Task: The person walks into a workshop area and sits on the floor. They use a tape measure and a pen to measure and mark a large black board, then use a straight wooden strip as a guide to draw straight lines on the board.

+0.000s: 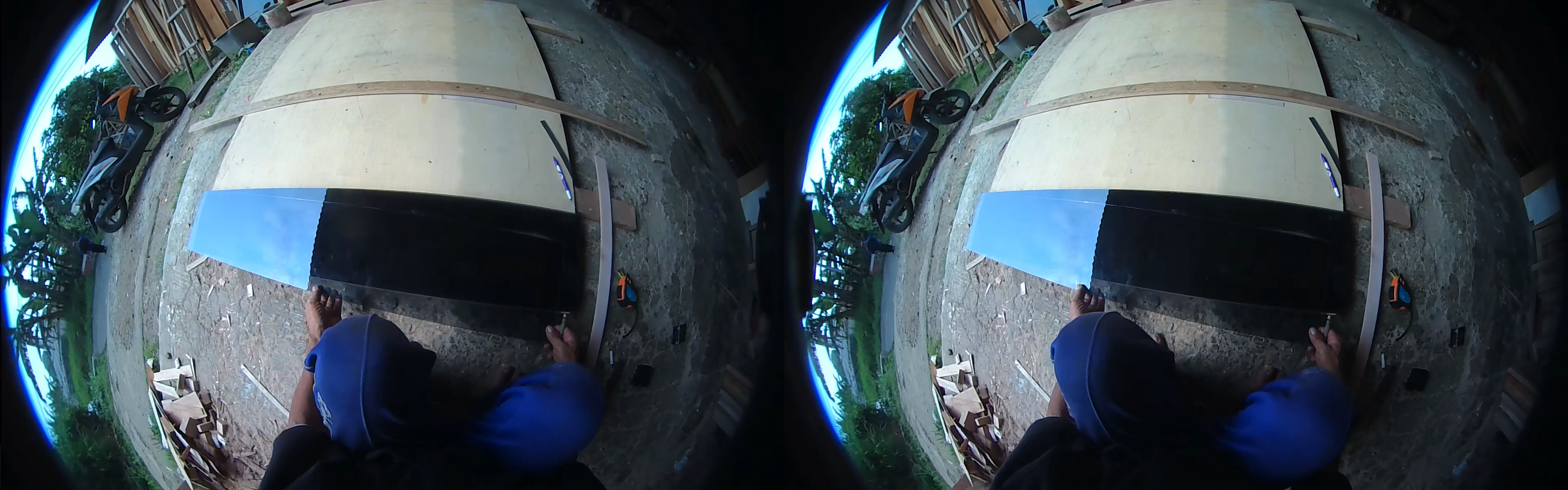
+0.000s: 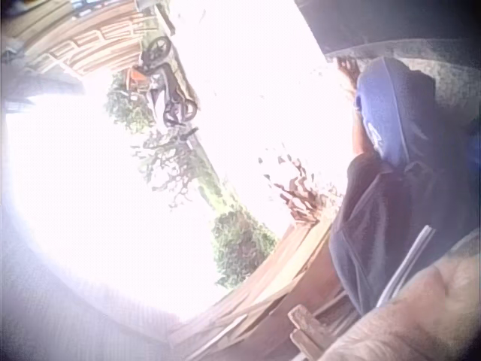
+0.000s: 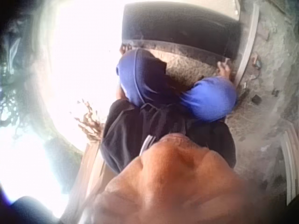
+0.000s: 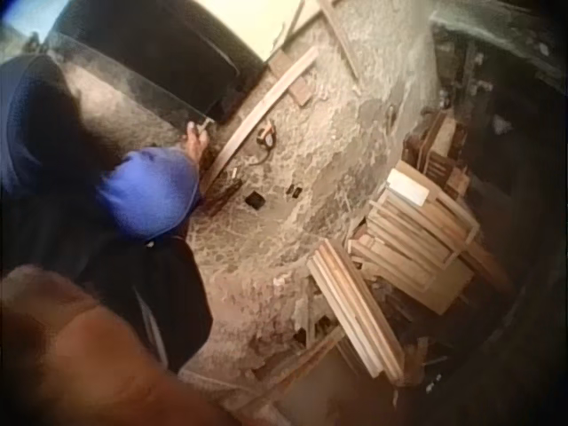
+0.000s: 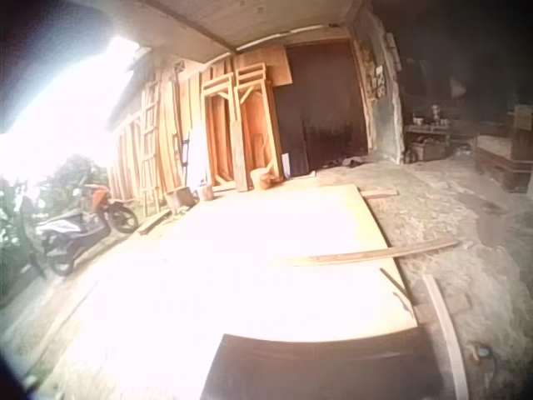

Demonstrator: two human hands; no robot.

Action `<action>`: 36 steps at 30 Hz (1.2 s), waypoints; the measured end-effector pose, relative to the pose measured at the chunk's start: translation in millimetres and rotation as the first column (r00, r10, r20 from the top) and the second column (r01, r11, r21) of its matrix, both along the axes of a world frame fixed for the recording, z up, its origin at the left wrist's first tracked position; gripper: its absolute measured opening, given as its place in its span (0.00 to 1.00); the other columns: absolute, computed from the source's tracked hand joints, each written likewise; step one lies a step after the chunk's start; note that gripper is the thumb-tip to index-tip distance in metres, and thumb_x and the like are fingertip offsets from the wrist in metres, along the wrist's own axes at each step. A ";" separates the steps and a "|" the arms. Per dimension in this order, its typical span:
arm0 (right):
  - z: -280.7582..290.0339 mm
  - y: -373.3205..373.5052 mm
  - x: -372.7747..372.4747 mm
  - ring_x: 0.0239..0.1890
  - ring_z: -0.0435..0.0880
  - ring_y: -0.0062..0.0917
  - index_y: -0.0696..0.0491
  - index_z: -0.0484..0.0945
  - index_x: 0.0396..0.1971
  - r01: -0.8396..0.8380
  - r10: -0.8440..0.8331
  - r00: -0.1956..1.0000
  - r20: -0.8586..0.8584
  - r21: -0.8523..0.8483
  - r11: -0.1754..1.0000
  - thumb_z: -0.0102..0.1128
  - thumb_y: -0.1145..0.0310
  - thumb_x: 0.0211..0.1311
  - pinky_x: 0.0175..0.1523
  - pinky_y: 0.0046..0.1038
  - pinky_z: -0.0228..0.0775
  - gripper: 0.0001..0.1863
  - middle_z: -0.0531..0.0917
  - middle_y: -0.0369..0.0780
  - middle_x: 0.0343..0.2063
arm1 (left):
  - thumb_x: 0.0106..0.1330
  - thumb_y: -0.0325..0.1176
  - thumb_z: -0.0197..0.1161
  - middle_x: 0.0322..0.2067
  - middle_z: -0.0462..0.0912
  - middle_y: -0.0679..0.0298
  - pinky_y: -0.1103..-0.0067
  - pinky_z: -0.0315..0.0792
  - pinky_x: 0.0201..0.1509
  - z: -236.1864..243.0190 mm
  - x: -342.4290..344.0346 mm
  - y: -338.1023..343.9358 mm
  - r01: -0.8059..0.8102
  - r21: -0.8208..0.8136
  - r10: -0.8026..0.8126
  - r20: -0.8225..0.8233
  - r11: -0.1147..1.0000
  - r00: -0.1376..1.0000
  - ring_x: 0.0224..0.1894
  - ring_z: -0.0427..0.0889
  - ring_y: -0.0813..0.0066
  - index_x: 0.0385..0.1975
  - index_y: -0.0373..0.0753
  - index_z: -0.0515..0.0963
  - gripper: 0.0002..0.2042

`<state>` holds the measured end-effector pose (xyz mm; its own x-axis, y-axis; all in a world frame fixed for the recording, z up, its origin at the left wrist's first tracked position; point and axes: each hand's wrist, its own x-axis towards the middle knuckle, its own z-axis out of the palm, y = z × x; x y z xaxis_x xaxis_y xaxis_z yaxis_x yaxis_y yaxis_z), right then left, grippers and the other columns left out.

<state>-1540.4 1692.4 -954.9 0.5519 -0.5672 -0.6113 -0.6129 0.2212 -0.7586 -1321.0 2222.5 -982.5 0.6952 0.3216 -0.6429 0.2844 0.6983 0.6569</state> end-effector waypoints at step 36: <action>6.1 -8.3 23.1 0.20 0.74 0.16 0.51 0.77 0.38 -0.060 0.060 0.997 0.049 -0.015 0.998 0.65 0.54 0.69 0.20 0.20 0.62 0.15 0.76 0.30 0.23 | 0.74 0.33 0.57 0.42 0.82 0.55 0.59 0.78 0.59 -0.4 34.9 39.2 -0.277 -0.069 0.283 0.086 0.958 0.955 0.48 0.83 0.55 0.44 0.35 0.75 0.08</action>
